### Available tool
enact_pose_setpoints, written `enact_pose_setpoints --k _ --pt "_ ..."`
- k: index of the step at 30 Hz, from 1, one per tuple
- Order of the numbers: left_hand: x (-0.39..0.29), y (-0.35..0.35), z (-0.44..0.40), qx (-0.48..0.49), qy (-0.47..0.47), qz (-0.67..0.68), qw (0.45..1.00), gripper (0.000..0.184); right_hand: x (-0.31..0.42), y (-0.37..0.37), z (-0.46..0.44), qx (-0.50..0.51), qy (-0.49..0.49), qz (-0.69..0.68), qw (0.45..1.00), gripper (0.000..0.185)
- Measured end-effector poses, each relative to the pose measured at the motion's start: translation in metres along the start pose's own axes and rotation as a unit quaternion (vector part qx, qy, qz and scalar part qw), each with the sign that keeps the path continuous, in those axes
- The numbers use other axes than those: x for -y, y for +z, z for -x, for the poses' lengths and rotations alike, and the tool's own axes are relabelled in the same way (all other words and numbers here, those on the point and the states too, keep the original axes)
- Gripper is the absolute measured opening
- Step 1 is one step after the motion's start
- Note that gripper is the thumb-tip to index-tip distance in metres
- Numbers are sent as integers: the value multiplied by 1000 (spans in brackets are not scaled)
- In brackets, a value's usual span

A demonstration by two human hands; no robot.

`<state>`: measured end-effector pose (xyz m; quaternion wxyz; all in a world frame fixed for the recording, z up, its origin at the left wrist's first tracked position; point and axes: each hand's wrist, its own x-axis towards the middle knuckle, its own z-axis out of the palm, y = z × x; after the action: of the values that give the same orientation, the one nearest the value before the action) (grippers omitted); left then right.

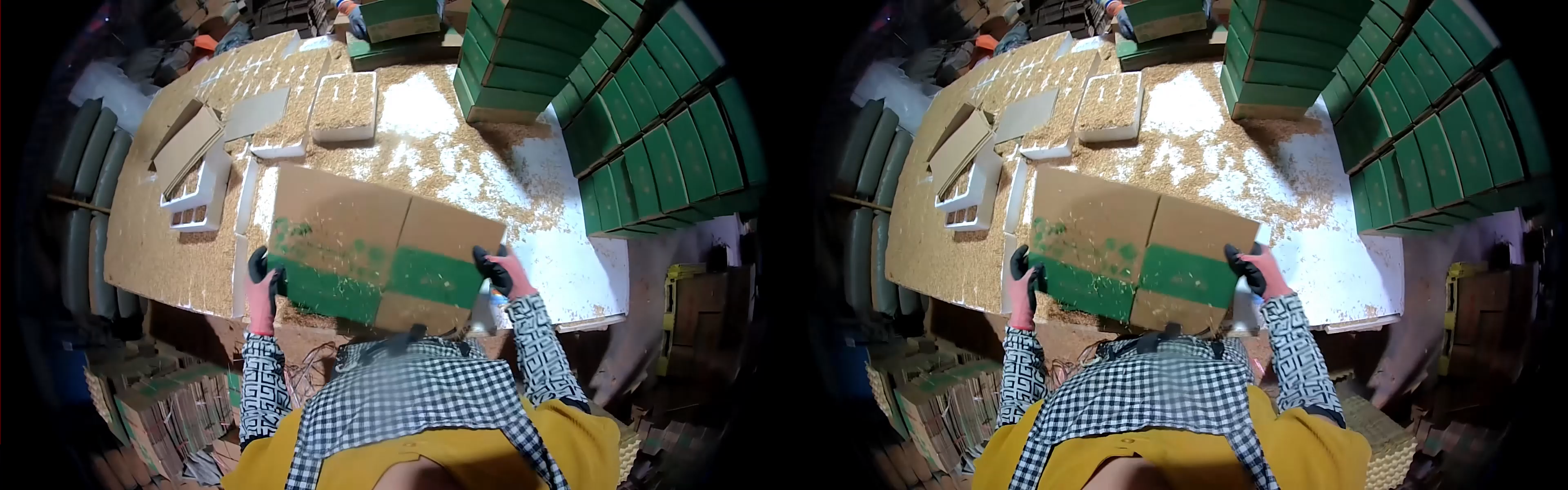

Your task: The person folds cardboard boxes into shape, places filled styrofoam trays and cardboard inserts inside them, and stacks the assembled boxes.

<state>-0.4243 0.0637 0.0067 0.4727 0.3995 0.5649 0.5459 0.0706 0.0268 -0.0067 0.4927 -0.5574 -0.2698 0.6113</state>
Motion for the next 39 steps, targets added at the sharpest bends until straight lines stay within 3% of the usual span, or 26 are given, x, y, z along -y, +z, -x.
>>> enact_pose_setpoints --k 1,3,4,5,6,7,8,9,11,12,13,14,15,18,21,23,25,26,27,28,29,31,33,34,37,39 --pt "-6 18 -3 0 16 17 1000 51 2 -37 -6 -29 -7 6 1000 30" --pt "1 50 -3 47 78 -161 983 52 25 -116 5 -159 -109 -7 981 37" --pt "-17 82 14 71 73 -234 967 55 69 -109 26 -279 -165 -35 945 39" --pt "-1 92 19 132 136 -350 917 66 67 -160 20 -357 -207 65 908 43" --pt "17 102 29 169 189 -528 810 73 86 -147 40 -433 -266 61 859 43" --pt "34 113 46 208 206 -571 767 78 74 -184 34 -385 -344 67 854 36" --pt "61 116 60 224 200 -623 723 81 74 -182 39 -432 -316 146 832 32" --pt "70 117 75 290 130 -650 690 89 77 -175 45 -476 -284 224 802 28" --pt "90 107 103 282 95 -684 667 94 38 -211 14 -474 -239 308 789 26" --pt "85 107 107 277 97 -677 675 96 22 -200 4 -493 -233 396 739 29" --pt "81 110 107 286 38 -666 688 100 -17 -209 -15 -449 -321 499 668 30" --pt "81 109 105 285 25 -667 688 97 -29 -180 -22 -412 -293 433 746 31" --pt "82 108 104 282 13 -668 689 94 -33 -146 -21 -356 -364 414 755 31" --pt "83 101 104 274 70 -655 700 90 -62 -66 -15 -205 -389 482 758 41" --pt "74 94 92 277 -8 -621 733 87 -28 -2 12 -123 -441 325 827 36" --pt "79 58 54 151 -13 -299 942 79 24 13 45 -95 -485 295 818 26" --pt "30 30 8 -18 21 -107 994 76 51 23 60 -42 -487 256 834 21" --pt "33 -1 -24 8 174 11 985 74 55 26 65 -40 -434 253 864 21" --pt "-37 11 -29 -41 170 2 985 74 57 28 65 -36 -379 251 890 20" --pt "-60 1 -43 -44 240 -66 968 63 50 31 55 -30 -324 231 917 21" --pt "-76 -11 -57 36 220 -3 975 62 29 32 41 -56 -275 185 942 26" --pt "-90 -21 -77 156 144 -11 977 63 -1 33 20 -10 -228 70 971 30" --pt "-88 -20 -82 113 206 -121 964 58 -16 54 20 -16 -210 33 977 31" --pt "-101 -17 -79 69 128 -198 969 56 -27 56 18 -5 -202 78 976 36" --pt "-58 -43 -113 188 90 -27 978 41 -33 79 22 -111 -191 98 970 43" --pt "-43 -54 -115 201 74 63 975 33 5 136 47 -99 -283 -153 942 51"
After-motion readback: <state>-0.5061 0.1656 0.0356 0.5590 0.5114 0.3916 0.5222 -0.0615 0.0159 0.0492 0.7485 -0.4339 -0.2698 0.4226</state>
